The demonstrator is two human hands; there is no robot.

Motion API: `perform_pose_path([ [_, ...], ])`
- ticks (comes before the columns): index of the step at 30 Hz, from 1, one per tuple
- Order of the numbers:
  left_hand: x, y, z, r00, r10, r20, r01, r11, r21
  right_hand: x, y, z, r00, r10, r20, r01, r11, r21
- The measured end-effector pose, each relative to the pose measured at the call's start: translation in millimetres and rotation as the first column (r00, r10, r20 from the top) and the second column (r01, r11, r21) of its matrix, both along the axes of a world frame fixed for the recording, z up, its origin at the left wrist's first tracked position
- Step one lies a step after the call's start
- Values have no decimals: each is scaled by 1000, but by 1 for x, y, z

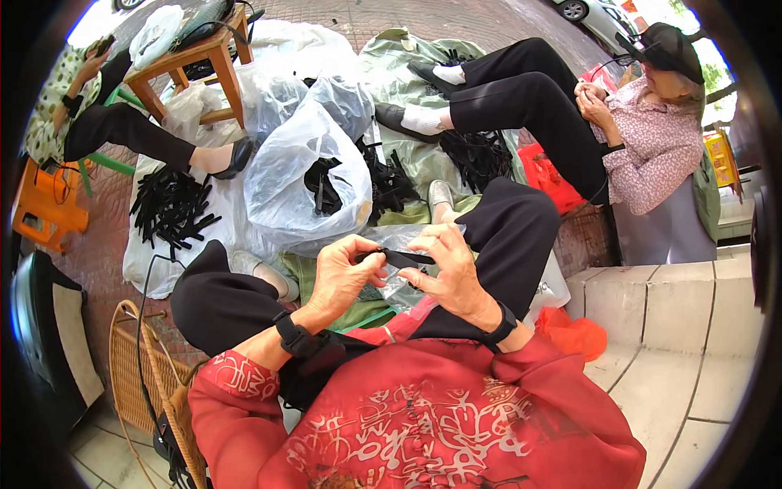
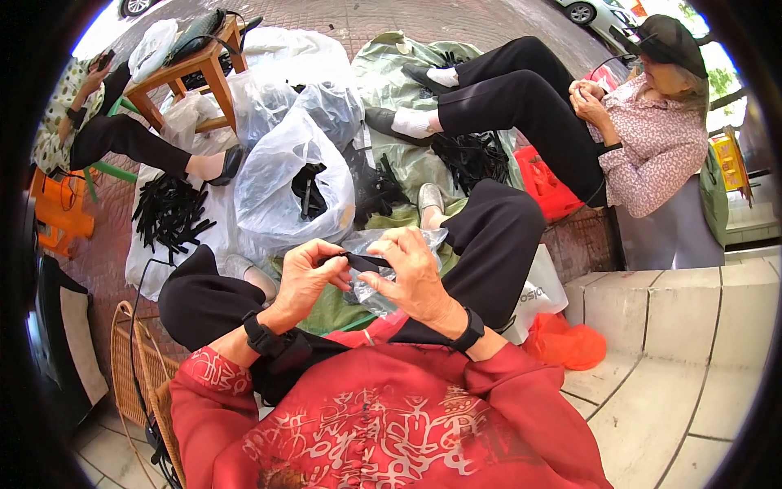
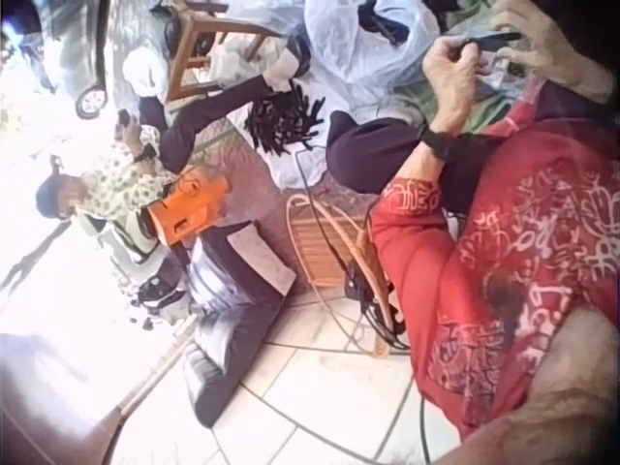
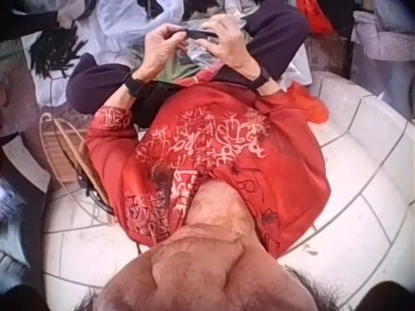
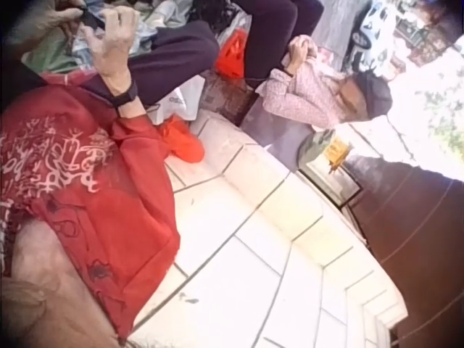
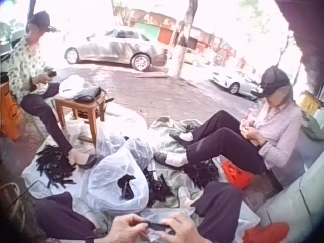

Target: Sorting and assembling black plastic/nylon straps in an outdoor workspace.

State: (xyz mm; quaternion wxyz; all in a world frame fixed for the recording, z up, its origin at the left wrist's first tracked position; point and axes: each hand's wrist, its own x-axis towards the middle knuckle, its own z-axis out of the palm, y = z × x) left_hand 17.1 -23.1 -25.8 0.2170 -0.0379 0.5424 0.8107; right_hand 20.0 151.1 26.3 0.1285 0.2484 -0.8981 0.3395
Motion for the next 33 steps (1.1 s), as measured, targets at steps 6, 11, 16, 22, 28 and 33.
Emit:
perform_pose_path([
  [6, 0, 5, -3, 998, -22, -51, 18, 997, -73, 6, 4, -18, 949, -32, 314, 9, 997, 76],
  [11, 0, 6, 0, 995, -35, -90, 17, 980, -200, 7, 4, -22, 893, -48, 447, -6, 993, 117],
  [16, -3, 8, 1, 992, -84, -99, 55, 964, -262, 8, 3, -33, 902, -2, 432, -34, 997, 75],
  [22, -5, 8, 0, 950, -255, -179, 161, 893, -420, 5, 1, -23, 791, 95, 604, -5, 989, -150],
  [28, -5, 6, -2, 932, -273, -237, 142, 880, -454, 8, -2, -23, 700, 126, 703, 77, 965, -250],
  [33, -16, 3, -11, 973, -225, -50, 216, 966, -144, 2, 8, -30, 606, 124, 786, 214, 926, -311],
])
